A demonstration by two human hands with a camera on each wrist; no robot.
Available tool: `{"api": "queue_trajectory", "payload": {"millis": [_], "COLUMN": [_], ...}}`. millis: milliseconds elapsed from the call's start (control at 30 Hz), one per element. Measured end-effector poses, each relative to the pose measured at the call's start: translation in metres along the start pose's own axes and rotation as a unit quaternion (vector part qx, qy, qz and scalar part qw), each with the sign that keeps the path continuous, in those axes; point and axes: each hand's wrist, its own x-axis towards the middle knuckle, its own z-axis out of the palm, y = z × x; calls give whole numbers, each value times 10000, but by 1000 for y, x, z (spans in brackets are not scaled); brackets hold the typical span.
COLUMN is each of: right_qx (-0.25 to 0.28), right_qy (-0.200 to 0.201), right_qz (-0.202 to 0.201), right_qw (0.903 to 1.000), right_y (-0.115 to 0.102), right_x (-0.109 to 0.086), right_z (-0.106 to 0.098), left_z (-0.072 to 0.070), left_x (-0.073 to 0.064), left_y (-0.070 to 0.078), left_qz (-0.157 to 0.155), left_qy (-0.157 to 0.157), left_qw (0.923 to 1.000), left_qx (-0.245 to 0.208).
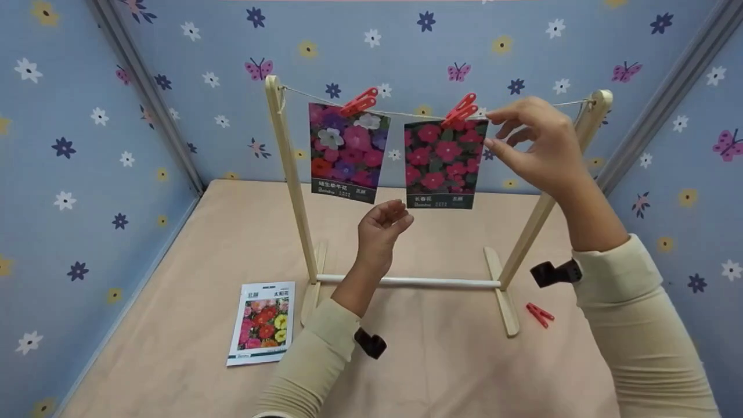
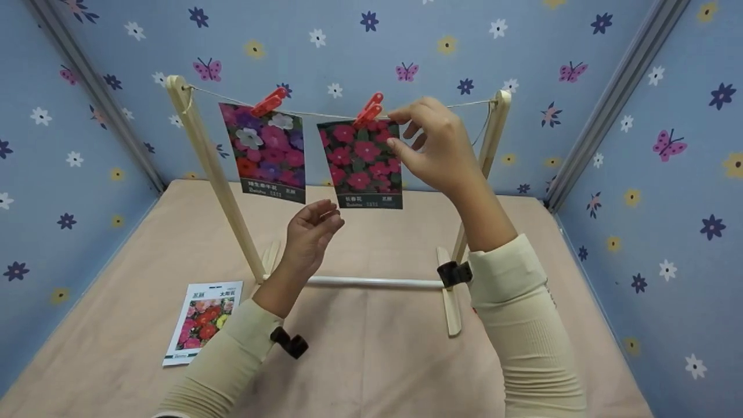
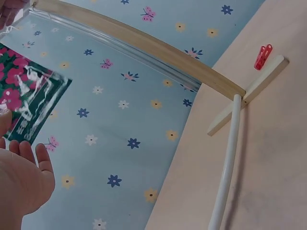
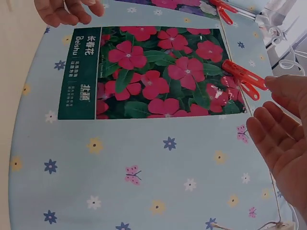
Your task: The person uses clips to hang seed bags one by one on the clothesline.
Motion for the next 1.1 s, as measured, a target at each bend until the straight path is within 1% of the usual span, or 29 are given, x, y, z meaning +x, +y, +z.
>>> {"api": "queue_trajectory", "payload": {"millis": [100, 233, 367, 500, 633, 800, 933, 1100], "right_qx": [183, 397, 631, 640, 624, 849, 1013, 1135], "right_qy": [39, 31, 43, 121, 133, 90, 132, 141], "right_qz": [140, 185, 240, 314, 469, 700, 817, 903], "right_qw": [9997, 9990, 9977, 9974, 9969, 9939, 9914, 9893], "right_y": [4, 7, 10, 14, 15, 15, 15, -2], "right_x": [-9, -20, -34, -49, -65, -87, -103, -112], "right_z": [1, 2, 3, 5, 7, 9, 12, 11], "left_z": [-3, -8, -15, -22, -30, -43, -53, -62], "left_x": [-2, -6, -10, -12, -14, -17, -20, -24], "left_y": [0, 0, 2, 5, 9, 14, 19, 27], "left_qz": [-33, 53, 149, 304, 477, 522, 587, 726], "left_qy": [-14, -132, -294, -512, -782, -1089, -1292, -1471], "left_qw": [10000, 9995, 9985, 9966, 9933, 9889, 9839, 9761], "left_qx": [61, 285, 430, 562, 704, 866, 1085, 1429]}}
